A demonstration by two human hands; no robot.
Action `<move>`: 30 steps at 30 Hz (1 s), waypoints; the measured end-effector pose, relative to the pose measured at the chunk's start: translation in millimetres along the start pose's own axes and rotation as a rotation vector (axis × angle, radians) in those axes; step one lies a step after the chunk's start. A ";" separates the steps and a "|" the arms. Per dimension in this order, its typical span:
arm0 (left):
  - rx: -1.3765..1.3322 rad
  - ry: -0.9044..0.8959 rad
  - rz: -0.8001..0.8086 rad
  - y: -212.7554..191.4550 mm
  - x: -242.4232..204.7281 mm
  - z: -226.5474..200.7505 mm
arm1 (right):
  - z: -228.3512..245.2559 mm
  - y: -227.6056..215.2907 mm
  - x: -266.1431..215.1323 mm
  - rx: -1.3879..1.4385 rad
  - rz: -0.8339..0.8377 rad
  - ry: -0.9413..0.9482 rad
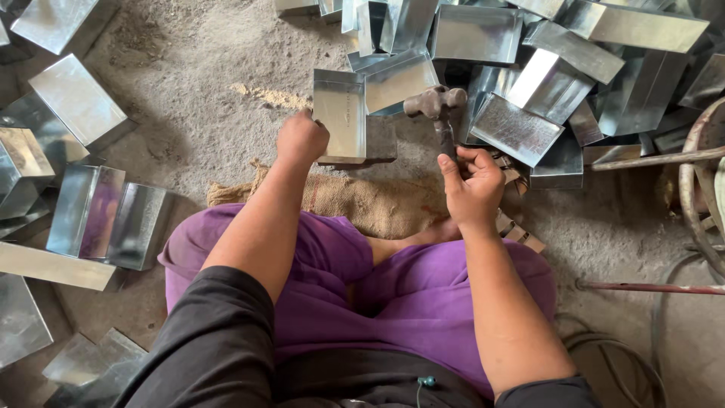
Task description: The person sits on the floor and repeatedly hammers small rectangular metal pieces using a hammer and a small metal block as an anvil. They pick up pieces from a pile, strike them, and place them back down.
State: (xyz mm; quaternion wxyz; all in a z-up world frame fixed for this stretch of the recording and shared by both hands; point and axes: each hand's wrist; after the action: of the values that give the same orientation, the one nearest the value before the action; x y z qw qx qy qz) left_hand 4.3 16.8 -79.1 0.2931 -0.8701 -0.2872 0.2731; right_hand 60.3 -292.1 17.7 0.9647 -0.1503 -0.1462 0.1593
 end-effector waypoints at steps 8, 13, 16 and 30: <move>0.102 -0.101 0.096 -14.9 1.7 -15.1 | 0.4 8.7 -2.7 -0.026 0.037 0.002; 0.044 -0.058 0.024 -7.4 3.3 -12.5 | 8.3 14.4 -7.8 -0.107 0.035 0.000; -0.001 -0.006 -0.037 -1.2 8.0 -8.2 | 15.2 15.0 -13.9 -0.095 0.019 -0.152; 0.012 -0.035 -0.023 -0.4 8.3 -12.7 | 34.7 30.7 -16.6 -0.494 0.017 -0.369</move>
State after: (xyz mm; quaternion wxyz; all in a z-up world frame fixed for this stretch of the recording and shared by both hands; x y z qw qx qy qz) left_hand 18.0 18.0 -72.8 0.2963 -0.8600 -0.3006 0.2867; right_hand 25.8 -261.7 35.2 0.8549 -0.3499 -0.3518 0.1517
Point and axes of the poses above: each hand's wrist, its own x-axis towards the middle knuckle, its own y-axis out of the palm, z = x × y, and after that the axes turned 7 degrees about -x, right-handed
